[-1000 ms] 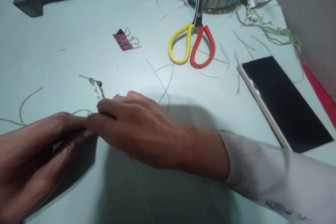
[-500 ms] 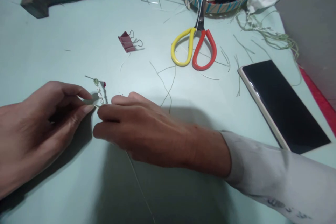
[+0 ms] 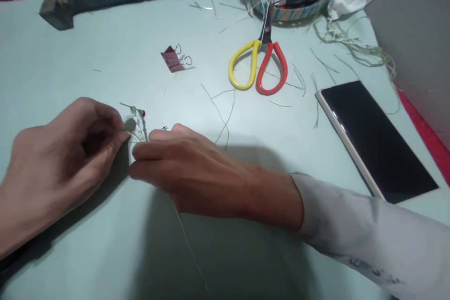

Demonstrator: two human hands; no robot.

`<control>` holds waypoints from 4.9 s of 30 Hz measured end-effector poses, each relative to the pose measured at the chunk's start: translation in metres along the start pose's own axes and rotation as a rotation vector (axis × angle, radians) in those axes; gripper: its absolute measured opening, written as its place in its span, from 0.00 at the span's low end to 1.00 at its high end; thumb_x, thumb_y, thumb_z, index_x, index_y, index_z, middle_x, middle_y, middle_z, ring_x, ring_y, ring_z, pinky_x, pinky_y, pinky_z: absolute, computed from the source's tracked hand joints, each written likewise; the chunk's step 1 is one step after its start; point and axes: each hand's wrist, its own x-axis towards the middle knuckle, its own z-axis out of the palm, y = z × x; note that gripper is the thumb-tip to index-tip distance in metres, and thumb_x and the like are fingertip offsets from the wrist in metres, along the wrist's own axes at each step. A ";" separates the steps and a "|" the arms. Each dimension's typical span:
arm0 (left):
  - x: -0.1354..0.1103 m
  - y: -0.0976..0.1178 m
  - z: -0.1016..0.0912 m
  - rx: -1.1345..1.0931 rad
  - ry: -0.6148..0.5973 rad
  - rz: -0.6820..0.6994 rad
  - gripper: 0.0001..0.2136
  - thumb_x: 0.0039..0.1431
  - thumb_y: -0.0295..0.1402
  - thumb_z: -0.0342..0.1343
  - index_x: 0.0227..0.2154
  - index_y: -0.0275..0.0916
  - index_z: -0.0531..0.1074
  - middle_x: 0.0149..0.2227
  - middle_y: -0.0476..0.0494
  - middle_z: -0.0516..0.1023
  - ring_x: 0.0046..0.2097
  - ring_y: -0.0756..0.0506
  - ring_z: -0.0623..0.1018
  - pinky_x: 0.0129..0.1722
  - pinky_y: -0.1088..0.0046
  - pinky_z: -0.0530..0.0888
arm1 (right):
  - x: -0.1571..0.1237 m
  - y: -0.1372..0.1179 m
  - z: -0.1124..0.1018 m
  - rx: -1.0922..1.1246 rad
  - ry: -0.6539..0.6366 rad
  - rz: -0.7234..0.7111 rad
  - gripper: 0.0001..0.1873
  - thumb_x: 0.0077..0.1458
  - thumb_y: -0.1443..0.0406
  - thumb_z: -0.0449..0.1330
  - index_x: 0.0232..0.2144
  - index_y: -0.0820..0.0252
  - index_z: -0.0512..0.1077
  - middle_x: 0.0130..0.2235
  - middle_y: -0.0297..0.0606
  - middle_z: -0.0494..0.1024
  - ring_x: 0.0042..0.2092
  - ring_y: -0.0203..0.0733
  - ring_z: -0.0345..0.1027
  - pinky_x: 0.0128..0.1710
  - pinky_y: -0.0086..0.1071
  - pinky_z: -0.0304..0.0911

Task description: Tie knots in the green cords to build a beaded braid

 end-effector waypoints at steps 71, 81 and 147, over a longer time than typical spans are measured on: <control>-0.041 0.028 0.005 -0.248 0.076 0.141 0.05 0.67 0.27 0.56 0.41 0.42 0.76 0.35 0.49 0.79 0.34 0.49 0.78 0.33 0.74 0.72 | 0.000 0.013 0.006 -0.088 0.072 0.132 0.09 0.70 0.68 0.49 0.42 0.60 0.68 0.35 0.38 0.74 0.38 0.41 0.61 0.43 0.34 0.54; -0.040 0.028 0.001 -0.316 0.019 0.091 0.04 0.67 0.25 0.55 0.38 0.40 0.73 0.33 0.49 0.75 0.34 0.49 0.75 0.34 0.73 0.71 | -0.005 -0.024 -0.009 -0.347 0.077 0.210 0.14 0.69 0.61 0.52 0.36 0.62 0.73 0.34 0.43 0.75 0.38 0.47 0.59 0.40 0.41 0.48; -0.035 0.025 -0.004 -0.690 -0.044 -0.202 0.08 0.63 0.32 0.59 0.27 0.44 0.75 0.24 0.56 0.73 0.26 0.52 0.66 0.25 0.74 0.62 | 0.007 0.002 0.005 0.048 0.095 0.197 0.02 0.63 0.69 0.62 0.39 0.60 0.74 0.38 0.37 0.73 0.42 0.40 0.62 0.44 0.33 0.58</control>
